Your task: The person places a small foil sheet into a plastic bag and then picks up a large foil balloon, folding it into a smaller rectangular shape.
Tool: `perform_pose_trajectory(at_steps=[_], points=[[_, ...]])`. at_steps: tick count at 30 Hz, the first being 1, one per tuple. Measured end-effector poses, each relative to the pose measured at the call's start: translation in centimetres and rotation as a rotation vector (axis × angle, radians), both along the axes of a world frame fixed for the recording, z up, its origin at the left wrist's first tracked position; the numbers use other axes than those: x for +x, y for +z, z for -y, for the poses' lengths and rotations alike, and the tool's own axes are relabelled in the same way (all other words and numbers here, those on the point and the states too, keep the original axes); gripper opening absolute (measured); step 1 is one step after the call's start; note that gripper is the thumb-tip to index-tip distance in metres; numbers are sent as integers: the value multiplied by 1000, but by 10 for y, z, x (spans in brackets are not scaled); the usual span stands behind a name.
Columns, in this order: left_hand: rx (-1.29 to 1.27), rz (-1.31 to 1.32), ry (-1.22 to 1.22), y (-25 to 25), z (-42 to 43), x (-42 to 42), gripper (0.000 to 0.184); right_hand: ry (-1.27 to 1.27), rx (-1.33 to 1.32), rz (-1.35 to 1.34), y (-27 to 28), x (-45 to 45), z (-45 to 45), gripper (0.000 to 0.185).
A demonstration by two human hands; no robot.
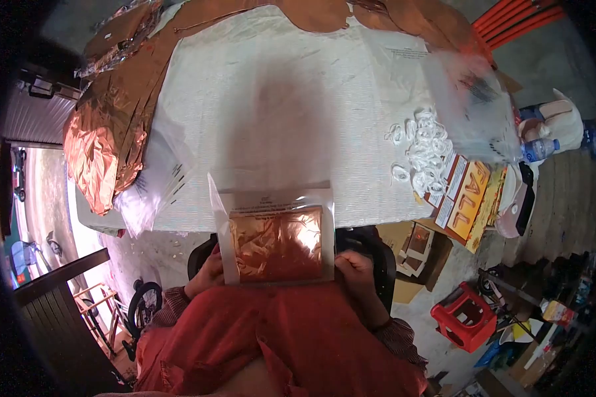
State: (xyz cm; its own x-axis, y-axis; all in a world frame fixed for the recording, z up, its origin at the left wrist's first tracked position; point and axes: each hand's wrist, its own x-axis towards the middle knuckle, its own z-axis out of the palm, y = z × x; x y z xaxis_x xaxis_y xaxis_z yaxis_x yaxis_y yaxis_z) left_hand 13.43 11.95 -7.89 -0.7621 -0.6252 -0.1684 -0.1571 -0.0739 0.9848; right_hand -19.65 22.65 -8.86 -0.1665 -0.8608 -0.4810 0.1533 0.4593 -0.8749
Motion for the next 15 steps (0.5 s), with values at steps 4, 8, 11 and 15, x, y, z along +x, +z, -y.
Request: perform_pose_trajectory(at_steps=[4,8,11,15], points=[[56,30,-38,-4,-3,5,30,110,122,-153,18,1,-5,14],[-77,-23,65,12,4,-6,27,159,97,-47,26,-5,5,11],[-58,0,179,13,4,-7,25,161,62,53,22,-10,14,10],[397,-132,450,34,7,-16,24,187,110,161,32,-14,24,9]])
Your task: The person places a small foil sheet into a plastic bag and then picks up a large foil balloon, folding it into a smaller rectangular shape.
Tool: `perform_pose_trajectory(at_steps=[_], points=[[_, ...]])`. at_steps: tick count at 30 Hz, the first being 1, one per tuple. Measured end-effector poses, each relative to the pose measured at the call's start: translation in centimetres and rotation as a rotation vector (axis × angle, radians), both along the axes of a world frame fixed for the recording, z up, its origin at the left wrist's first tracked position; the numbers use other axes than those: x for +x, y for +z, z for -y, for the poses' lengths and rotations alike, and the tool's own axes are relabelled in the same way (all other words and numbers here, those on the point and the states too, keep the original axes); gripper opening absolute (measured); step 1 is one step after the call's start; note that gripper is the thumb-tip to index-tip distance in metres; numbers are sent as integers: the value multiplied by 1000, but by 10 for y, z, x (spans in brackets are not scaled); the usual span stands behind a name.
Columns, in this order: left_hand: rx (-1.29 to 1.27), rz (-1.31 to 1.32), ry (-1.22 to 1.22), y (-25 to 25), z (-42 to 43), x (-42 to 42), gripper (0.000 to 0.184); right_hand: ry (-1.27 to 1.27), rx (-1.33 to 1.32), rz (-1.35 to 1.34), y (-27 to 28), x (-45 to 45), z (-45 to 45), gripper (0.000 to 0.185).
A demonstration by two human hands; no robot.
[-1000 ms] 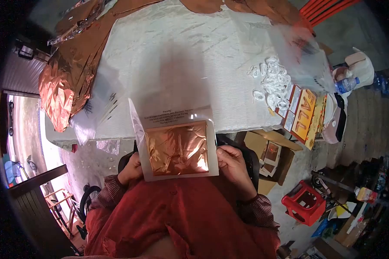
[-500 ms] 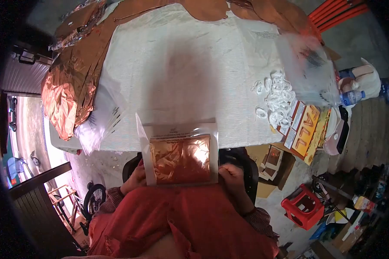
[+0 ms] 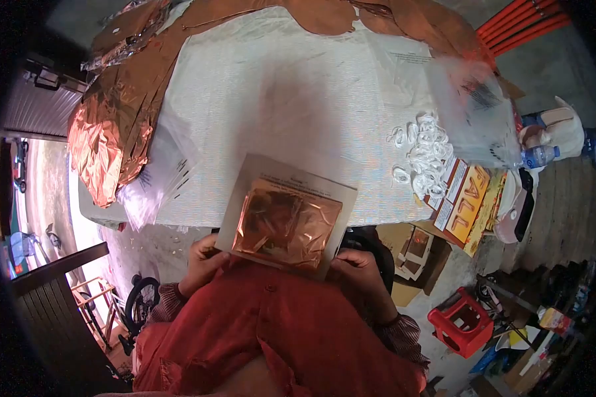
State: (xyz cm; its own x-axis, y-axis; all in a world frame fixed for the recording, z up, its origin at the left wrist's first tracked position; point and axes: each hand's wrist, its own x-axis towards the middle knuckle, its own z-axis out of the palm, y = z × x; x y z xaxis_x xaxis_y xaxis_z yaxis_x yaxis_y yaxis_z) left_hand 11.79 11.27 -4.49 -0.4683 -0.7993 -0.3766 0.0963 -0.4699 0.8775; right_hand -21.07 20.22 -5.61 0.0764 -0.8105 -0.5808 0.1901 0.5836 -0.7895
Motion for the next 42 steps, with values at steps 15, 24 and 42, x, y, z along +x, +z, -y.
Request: perform_pose_trajectory(at_steps=[15,24,42], points=[[-123,-77,-272,-24,4,-70,33,-102,-142,120,-3,34,16,14],[-222,-205,-224,-29,-1,-93,31,-166,-256,-26,6,54,26,9],[230,-280,71,-12,4,-22,11,-70,-2,135,-3,-14,2,6]])
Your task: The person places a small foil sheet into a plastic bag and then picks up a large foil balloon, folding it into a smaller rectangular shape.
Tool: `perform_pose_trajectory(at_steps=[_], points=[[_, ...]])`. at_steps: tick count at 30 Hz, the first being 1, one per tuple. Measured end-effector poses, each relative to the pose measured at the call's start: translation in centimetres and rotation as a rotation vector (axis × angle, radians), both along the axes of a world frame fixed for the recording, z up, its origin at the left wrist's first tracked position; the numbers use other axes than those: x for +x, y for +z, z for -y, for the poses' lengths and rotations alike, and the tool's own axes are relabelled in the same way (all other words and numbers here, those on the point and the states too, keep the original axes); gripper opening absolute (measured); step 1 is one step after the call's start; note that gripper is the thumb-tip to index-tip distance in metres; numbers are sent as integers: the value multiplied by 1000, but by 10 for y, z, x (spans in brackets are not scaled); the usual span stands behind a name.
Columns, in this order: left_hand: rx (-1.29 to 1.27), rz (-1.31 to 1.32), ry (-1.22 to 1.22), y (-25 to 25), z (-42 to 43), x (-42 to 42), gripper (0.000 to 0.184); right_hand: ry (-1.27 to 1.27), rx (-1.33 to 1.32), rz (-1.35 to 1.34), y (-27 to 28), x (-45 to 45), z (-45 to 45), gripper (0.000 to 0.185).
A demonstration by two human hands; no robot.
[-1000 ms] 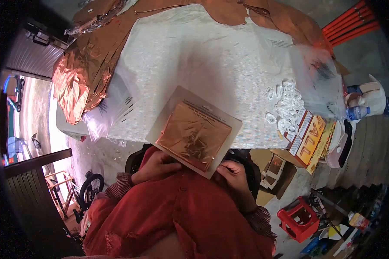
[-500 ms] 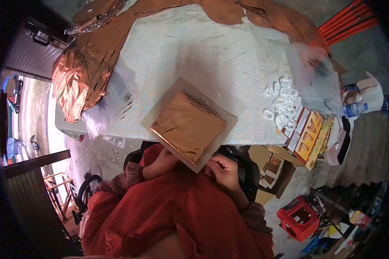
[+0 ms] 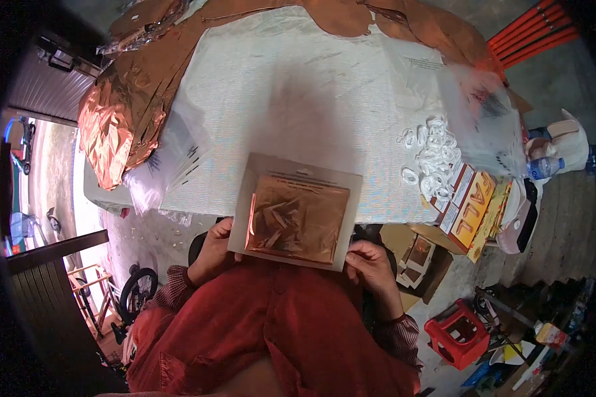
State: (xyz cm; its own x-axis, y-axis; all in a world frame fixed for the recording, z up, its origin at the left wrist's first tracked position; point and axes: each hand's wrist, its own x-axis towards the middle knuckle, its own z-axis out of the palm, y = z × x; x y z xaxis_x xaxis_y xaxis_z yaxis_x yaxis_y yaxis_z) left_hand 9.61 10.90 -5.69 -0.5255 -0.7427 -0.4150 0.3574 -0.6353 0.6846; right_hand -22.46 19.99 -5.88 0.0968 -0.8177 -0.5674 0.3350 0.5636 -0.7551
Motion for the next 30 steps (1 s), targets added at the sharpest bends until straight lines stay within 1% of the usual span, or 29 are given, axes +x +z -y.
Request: perform_pose_trajectory(at_steps=[1,3,4,6,7,8,10,11,13,14,16,17,19,20,22,23,25,26,28,29,30], points=[[1,1,-3,-2,-1,3,11,-72,-5,38,1,5,3,8],[-66,153,-23,-4,-4,6,12,-90,19,70,1,10,4,8],[-65,154,-24,-2,-5,7,12,-104,42,100,0,11,6,9],[-60,298,-67,8,-5,11,16,-95,72,134,-4,13,2,10],[-59,298,-67,15,-4,13,16,-88,101,165,-5,13,1,12],[-55,306,-118,22,-3,16,17,-90,103,165,-4,14,3,12],[-62,371,-202,25,-4,20,20,25,82,74,-1,15,5,12],[-58,373,-203,23,-4,24,20,25,87,77,3,14,7,12],[-147,366,-310,21,-3,30,27,116,173,5,11,11,14,13],[-146,367,-312,19,-2,30,27,115,174,7,7,9,16,13],[-59,338,-282,15,-1,29,23,226,140,-2,-2,4,16,14],[-58,338,-287,12,0,28,23,222,142,-1,-3,8,16,14],[-222,297,-246,7,0,24,20,118,45,33,-3,19,17,17],[-221,295,-252,3,-2,24,20,112,48,32,-5,20,15,17],[-318,333,-231,-5,-7,24,20,63,38,36,-8,21,13,19],[-317,331,-236,-9,-10,24,20,58,40,35,-6,23,13,19],[-295,386,-210,-10,-13,23,21,-65,96,12,-2,26,14,22],[-295,386,-211,-11,-13,24,21,-65,96,12,-6,23,11,22],[-356,450,-269,-11,-11,29,25,-97,96,104,-18,16,5,22],[-358,452,-267,-10,-11,31,25,-94,94,106,-21,17,2,22],[-303,438,-303,-5,-10,32,30,-106,34,136,-22,19,1,22]])
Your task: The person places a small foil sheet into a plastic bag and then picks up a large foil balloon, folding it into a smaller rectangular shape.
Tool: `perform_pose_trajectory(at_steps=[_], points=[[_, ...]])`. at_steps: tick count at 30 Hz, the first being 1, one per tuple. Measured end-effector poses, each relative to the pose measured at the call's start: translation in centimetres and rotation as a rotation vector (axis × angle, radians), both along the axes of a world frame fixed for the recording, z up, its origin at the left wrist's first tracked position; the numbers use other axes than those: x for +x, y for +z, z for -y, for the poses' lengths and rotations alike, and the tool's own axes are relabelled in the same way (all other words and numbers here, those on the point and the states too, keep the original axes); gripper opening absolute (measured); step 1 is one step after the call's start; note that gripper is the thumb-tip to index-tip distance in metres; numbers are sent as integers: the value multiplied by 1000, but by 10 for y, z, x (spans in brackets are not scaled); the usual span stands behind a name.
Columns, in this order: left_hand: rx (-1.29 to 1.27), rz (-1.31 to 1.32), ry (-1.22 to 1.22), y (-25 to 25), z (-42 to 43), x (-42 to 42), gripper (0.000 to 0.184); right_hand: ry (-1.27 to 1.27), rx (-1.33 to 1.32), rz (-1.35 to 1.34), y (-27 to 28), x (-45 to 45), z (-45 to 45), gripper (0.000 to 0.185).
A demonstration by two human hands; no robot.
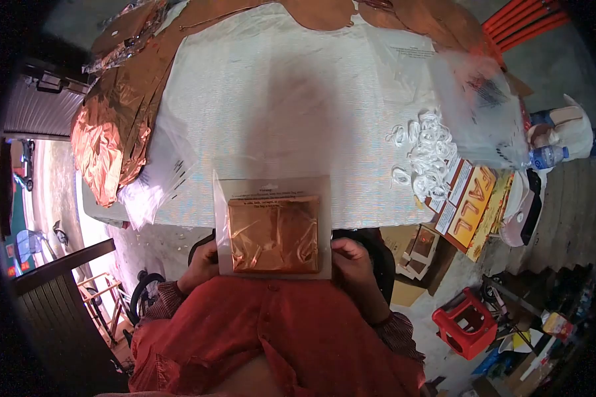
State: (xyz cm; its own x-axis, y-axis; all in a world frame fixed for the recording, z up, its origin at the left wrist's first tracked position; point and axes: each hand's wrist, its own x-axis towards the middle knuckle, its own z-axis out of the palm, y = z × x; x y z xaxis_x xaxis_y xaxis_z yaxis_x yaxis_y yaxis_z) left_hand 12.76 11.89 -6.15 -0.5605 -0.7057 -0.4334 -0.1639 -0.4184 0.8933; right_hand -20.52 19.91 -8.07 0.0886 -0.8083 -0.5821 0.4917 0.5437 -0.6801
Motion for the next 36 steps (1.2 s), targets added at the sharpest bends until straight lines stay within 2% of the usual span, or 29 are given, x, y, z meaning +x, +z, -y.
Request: perform_pose_trajectory(at_steps=[2,4,8,10,11,13,17,19,20,23,25,29,31,32,34,36], points=[[63,-1,-24,9,3,5,36,-17,-60,28,6,0,1,22],[166,-107,-105,16,9,12,47,102,2,137,25,-8,5,35],[250,-184,-88,16,9,12,51,224,-95,160,18,-15,-1,48],[108,-43,-184,11,8,17,49,264,-101,91,21,-15,1,62],[107,-44,-183,9,6,17,49,265,-102,90,16,-16,-4,62],[119,-89,-139,7,4,16,45,334,-83,-153,6,-18,-12,67],[191,-67,-105,9,1,14,40,319,-112,-169,10,-17,-13,66],[183,-91,-68,11,1,12,38,341,-210,-364,8,-13,-10,68],[184,-91,-66,11,1,12,38,343,-210,-363,7,-12,-11,68],[91,-33,-80,11,1,13,36,304,-260,-471,2,-9,-12,64],[88,13,-106,10,2,11,35,295,-361,-521,-2,-5,-12,50],[22,61,-16,10,2,1,24,203,-344,-580,-5,5,-9,38],[-136,45,22,3,1,0,21,151,-291,-512,13,12,5,27],[-136,46,24,-2,-1,-2,21,152,-291,-511,13,15,6,27],[181,-121,253,-8,-7,-8,19,24,-217,-409,13,20,7,21],[102,-123,229,-8,-5,-14,19,-7,-229,-415,11,23,12,21]])
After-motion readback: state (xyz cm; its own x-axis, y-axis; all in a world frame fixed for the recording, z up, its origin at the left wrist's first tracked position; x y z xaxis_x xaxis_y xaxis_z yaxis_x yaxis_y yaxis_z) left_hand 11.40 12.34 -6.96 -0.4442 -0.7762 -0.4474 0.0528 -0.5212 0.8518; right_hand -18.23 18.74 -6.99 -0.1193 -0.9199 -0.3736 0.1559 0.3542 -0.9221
